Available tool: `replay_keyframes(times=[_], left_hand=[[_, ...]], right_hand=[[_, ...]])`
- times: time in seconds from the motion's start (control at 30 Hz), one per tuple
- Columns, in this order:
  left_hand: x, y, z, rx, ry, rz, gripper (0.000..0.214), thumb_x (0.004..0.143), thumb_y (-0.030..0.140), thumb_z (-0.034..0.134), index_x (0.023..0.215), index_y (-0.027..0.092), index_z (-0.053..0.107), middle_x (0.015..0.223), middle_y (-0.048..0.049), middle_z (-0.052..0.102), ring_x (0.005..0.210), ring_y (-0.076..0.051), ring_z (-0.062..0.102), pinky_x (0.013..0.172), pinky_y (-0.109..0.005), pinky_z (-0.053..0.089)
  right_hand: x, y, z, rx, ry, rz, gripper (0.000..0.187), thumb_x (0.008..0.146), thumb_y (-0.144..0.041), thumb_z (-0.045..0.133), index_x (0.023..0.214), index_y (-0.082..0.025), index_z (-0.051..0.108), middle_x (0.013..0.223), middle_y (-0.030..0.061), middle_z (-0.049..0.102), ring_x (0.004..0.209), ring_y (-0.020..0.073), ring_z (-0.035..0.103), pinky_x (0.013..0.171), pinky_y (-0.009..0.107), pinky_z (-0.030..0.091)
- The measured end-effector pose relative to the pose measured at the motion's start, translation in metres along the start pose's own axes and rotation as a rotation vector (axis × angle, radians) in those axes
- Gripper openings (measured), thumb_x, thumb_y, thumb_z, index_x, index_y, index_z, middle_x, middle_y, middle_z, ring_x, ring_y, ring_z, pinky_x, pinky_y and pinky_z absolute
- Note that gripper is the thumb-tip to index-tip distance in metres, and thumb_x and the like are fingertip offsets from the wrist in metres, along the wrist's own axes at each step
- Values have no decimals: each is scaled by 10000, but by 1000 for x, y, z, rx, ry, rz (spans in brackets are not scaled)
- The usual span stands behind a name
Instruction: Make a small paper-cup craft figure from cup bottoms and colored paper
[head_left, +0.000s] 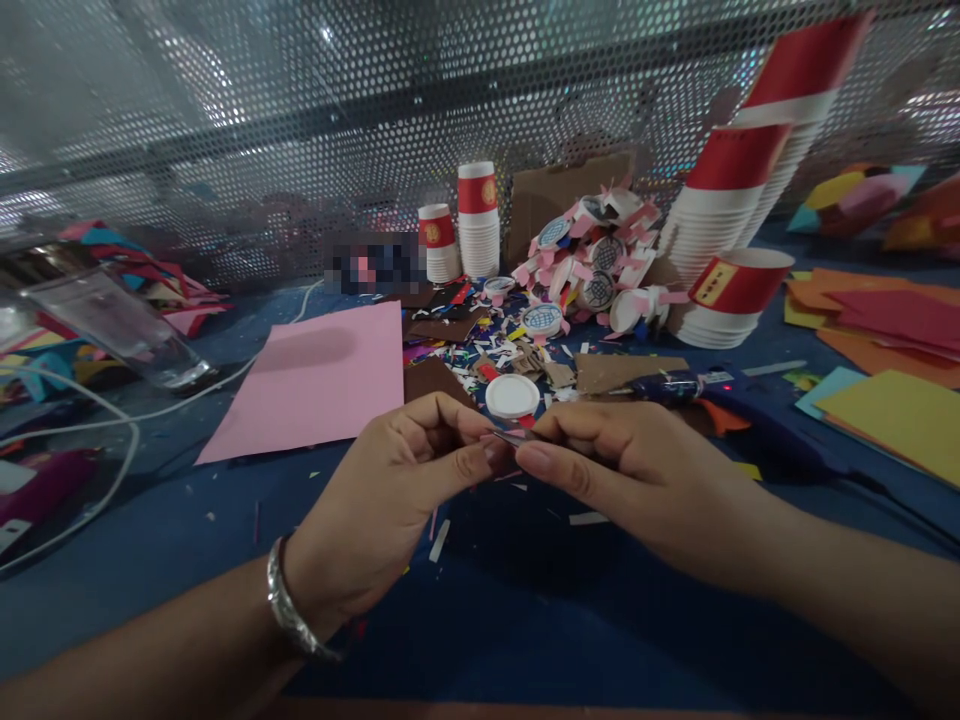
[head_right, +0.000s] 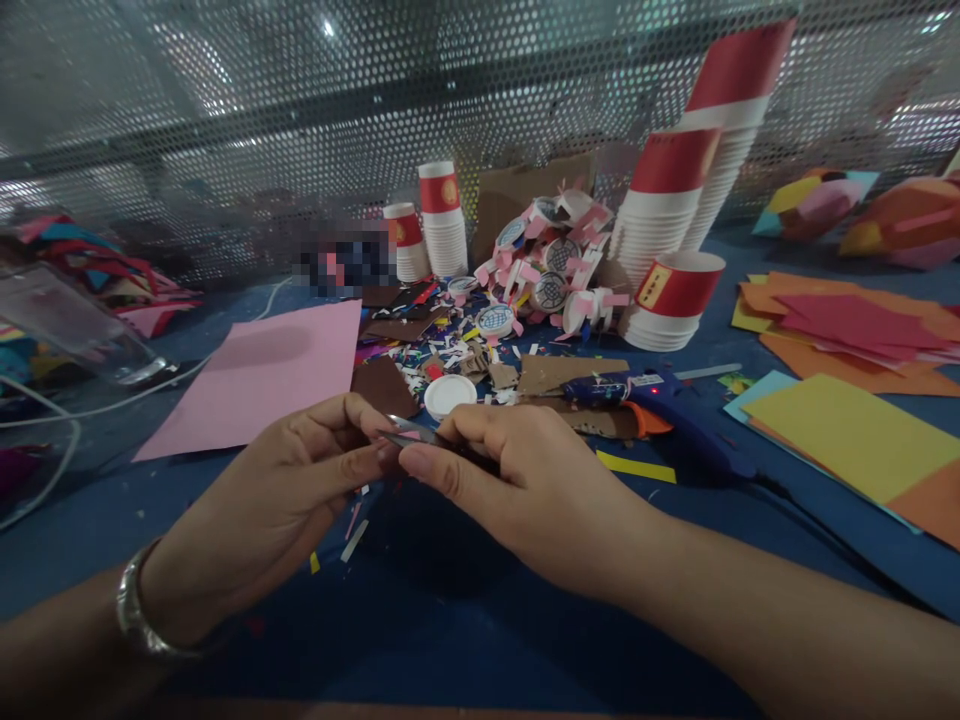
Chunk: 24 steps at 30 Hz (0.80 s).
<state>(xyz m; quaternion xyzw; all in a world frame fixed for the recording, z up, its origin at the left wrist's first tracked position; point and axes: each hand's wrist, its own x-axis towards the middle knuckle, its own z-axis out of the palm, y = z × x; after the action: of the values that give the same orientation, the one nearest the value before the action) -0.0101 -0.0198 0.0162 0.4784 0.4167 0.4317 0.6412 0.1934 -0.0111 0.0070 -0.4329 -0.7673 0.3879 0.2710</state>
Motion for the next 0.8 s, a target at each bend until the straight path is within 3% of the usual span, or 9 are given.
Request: replay_keyframes(times=[0.37,0.5,0.67,0.8], left_hand=[[0,1,2,-67,-22,-35,118,802,138,815,810,147,698,777,16,723,735,-64,644,693,-151,489],[-2,2,4,-94,-15,-88,126,808,144,810,779,138,687,759,-1,722,734,-77,652,705,-166,500],[0,2,6,-95,1,-49,120,810,141,806,788,149,688,777,-1,725,751,-86,663,717,-176,508],[0,2,3,41,41,35,137,801,191,825,891,186,722,811,16,730,752,-88,665,715,-184,511]], right_hand=[[-5,-5,0,22,-16,13,503,966,-637,473,700,-212,501,614,-39,408,554,110,372,491,281,251],[-5,-5,1,80,31,0,501,975,-577,517,652,-204,429,597,-50,343,543,99,312,482,271,237],[0,2,2,286,79,17,459,962,-567,558,697,-197,493,608,-62,332,520,82,283,456,248,225],[4,10,4,499,90,101,425,922,-579,616,757,-196,536,622,-69,334,512,74,250,435,225,189]])
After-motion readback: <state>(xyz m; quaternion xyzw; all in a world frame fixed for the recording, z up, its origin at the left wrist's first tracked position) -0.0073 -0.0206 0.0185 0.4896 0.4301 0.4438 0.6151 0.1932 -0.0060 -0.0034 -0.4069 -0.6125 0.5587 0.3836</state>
